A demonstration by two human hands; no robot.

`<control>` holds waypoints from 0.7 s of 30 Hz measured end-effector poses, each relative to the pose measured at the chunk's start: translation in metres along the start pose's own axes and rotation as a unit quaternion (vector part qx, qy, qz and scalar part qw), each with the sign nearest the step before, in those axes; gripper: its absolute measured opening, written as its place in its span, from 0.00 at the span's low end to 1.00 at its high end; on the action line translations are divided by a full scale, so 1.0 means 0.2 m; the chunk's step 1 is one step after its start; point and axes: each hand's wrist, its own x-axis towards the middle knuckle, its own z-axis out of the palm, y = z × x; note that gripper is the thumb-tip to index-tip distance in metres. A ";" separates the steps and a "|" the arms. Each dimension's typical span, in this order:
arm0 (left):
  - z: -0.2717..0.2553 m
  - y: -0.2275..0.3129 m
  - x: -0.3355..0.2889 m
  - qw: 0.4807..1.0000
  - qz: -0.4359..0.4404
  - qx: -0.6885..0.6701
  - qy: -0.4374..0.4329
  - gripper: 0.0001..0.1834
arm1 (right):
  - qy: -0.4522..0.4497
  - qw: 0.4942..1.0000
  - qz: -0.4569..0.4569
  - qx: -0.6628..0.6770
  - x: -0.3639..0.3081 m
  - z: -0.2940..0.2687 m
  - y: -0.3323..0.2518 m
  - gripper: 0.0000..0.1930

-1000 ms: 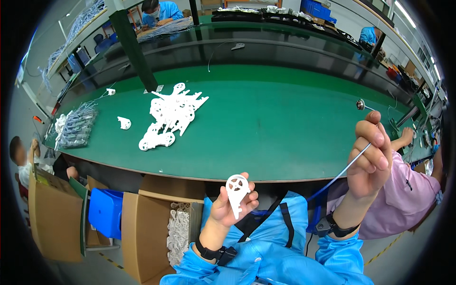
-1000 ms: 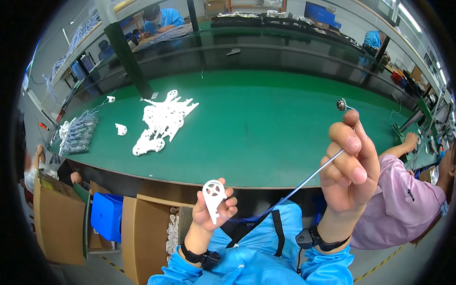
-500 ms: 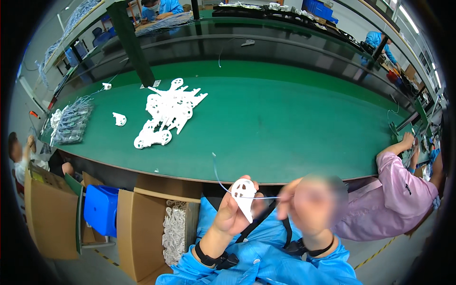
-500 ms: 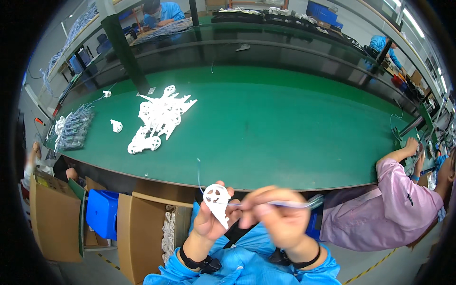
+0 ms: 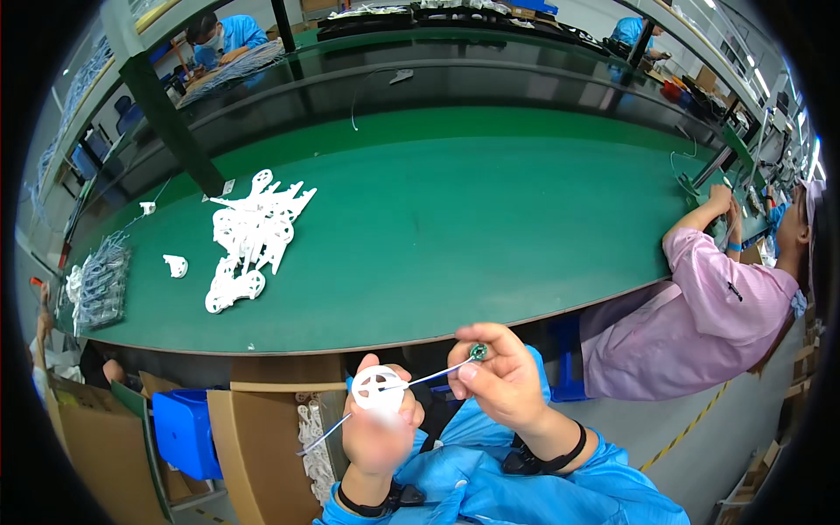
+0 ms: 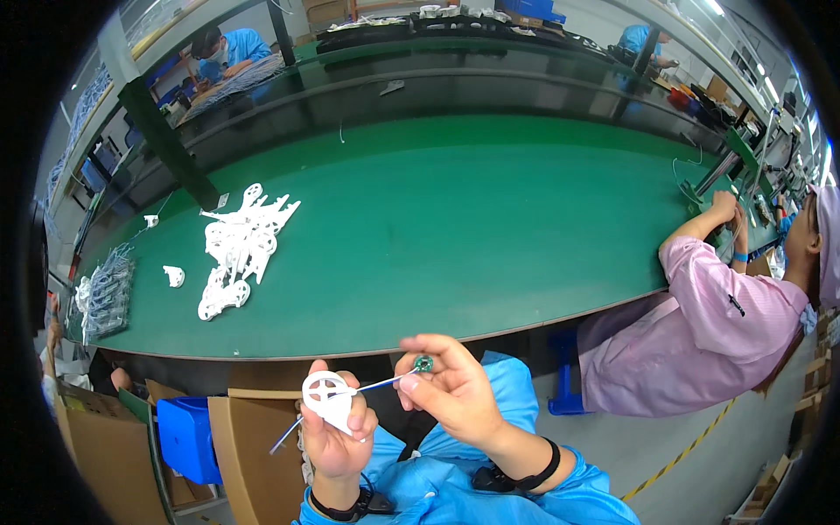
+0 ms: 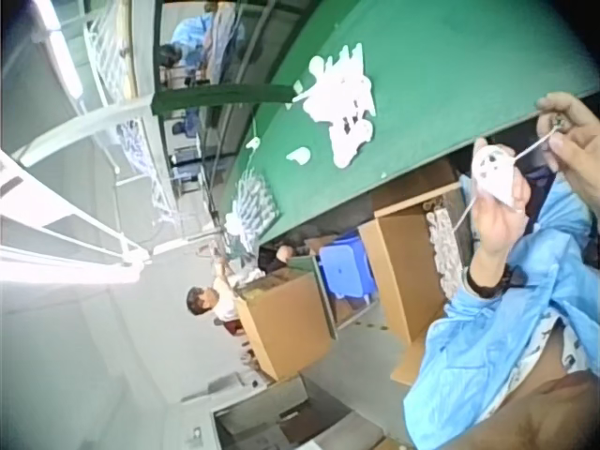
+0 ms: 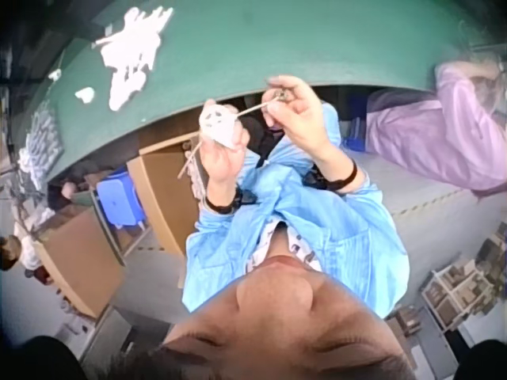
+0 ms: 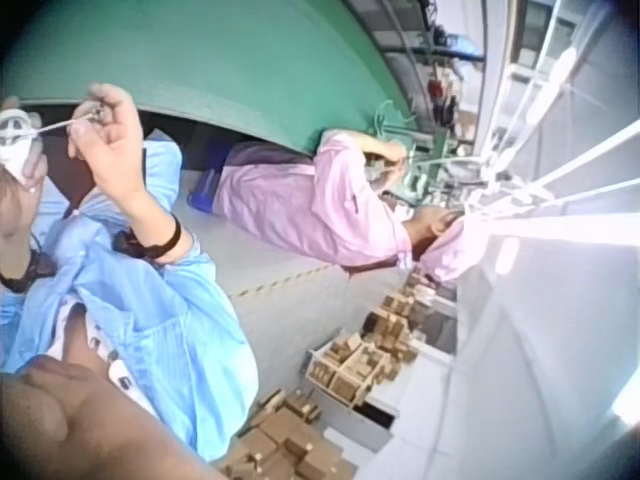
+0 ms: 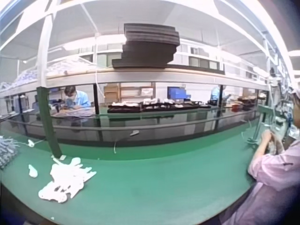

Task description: Assembling small white plastic components with wires and then sorting wire bundles into boxes on a factory assembly line.

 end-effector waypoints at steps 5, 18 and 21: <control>-0.03 0.03 -0.05 1.000 -0.002 0.014 0.022 0.28 | -0.091 0.994 -0.002 -0.053 -0.03 -0.02 -0.05 0.20; -0.01 -0.05 -0.06 0.999 -0.013 -0.029 -0.011 0.40 | -0.104 0.880 -0.161 -0.435 0.00 0.24 -0.08 0.16; 0.01 -0.09 -0.03 0.996 -0.031 -0.079 -0.004 0.39 | -0.054 0.889 -0.125 -0.437 -0.01 0.30 -0.07 0.16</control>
